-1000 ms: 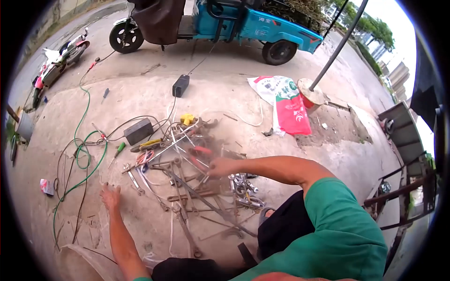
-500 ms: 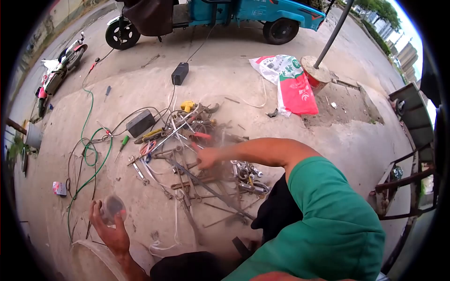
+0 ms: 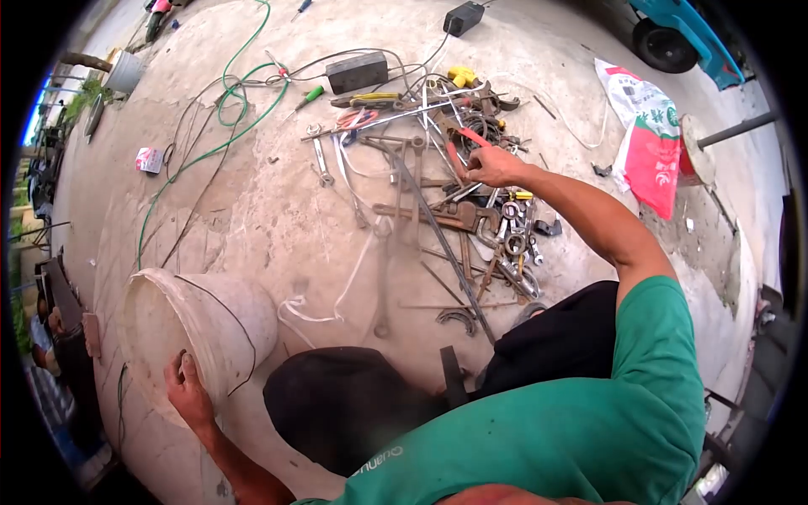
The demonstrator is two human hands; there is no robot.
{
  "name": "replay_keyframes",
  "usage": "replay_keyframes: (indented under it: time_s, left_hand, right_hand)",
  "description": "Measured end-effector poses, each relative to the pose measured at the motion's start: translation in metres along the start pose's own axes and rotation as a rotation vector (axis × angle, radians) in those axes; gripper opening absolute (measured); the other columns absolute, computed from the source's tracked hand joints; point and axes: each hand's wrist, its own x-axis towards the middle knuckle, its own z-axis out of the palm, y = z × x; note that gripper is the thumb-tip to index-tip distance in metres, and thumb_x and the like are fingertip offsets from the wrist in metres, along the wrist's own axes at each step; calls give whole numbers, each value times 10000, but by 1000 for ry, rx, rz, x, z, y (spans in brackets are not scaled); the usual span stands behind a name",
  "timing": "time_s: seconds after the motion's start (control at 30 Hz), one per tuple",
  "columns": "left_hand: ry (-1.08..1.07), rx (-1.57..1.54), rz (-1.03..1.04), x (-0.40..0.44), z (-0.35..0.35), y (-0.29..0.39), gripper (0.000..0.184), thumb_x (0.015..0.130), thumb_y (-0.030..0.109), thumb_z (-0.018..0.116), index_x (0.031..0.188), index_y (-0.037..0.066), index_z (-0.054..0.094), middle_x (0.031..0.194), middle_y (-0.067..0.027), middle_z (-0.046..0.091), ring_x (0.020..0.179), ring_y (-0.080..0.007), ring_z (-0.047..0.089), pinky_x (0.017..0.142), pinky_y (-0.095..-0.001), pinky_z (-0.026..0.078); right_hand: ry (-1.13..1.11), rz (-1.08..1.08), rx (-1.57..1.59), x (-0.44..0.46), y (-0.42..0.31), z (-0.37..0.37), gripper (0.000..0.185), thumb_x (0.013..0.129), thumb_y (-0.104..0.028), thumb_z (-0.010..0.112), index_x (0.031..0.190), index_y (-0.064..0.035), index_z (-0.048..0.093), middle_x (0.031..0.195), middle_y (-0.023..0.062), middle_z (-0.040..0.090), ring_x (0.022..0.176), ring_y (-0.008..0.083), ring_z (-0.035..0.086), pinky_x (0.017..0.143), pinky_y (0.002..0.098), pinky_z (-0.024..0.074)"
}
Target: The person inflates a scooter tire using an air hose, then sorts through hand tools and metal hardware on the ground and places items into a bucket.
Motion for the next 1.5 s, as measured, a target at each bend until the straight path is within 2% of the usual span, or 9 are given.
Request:
replay_keyframes:
  time_s: [0.2,0.37,0.6,0.63,0.83,1.03,1.17,1.27,1.5]
  left_hand:
    - [91,103,95,-3,5,13,369,1050,292,624,1220,-30,687,1196,-146,712,1093,-257,650,974,-370,497]
    - [114,95,132,0,6,12,291,1045,228,633,1151,-37,691,1104,-121,715,1027,-235,651,948,-346,499]
    - [105,90,125,2,7,18,241,1041,191,627,1051,-44,679,992,-104,693,923,-212,622,891,-334,498]
    - [106,93,138,3,7,16,238,1039,189,628,1043,-44,679,984,-104,691,917,-211,620,886,-335,499]
    - [96,71,143,1,6,10,220,1029,174,636,1028,-41,682,959,-97,692,893,-198,620,860,-333,505]
    - [111,33,94,-8,9,15,203,1020,161,644,1022,-38,683,933,-85,692,851,-173,613,829,-310,505]
    - [70,-46,36,-12,7,15,196,1012,156,654,1044,-33,694,933,-82,693,857,-170,621,823,-308,508]
    - [116,-23,98,-13,7,19,199,983,156,690,1065,-25,706,956,-102,707,886,-205,650,828,-326,517]
    - [177,1,300,-16,0,28,261,922,167,761,1102,-17,719,1036,-141,725,953,-279,695,854,-387,537]
  right_hand:
    - [-1,-33,93,13,-25,28,460,879,-394,694,1029,37,745,984,243,744,960,372,721,878,431,542]
    - [-35,87,-126,45,-74,54,706,855,-633,669,873,68,751,997,308,727,956,421,726,849,480,567]
    - [-79,319,1,64,-120,76,811,806,-692,696,1145,44,720,1167,244,730,1121,379,704,954,449,554]
    - [-62,360,-18,69,-121,80,856,833,-622,688,1325,72,597,1250,231,704,1164,364,692,980,440,551]
    - [83,435,46,90,-124,110,629,854,-365,648,1289,86,587,1227,246,707,1172,359,690,989,434,551]
    - [-5,307,461,96,-96,122,435,841,-347,661,1012,50,709,953,220,737,954,335,737,840,422,561]
    - [22,213,715,63,-130,108,333,894,-333,651,878,-1,668,757,66,642,646,201,572,616,356,458]
    - [-111,28,732,29,-182,72,296,955,-303,620,791,-56,614,697,12,575,605,149,523,564,334,416]
    - [-414,-192,913,-43,-337,-5,233,1032,-277,623,932,-72,574,696,-41,479,544,64,408,493,252,323]
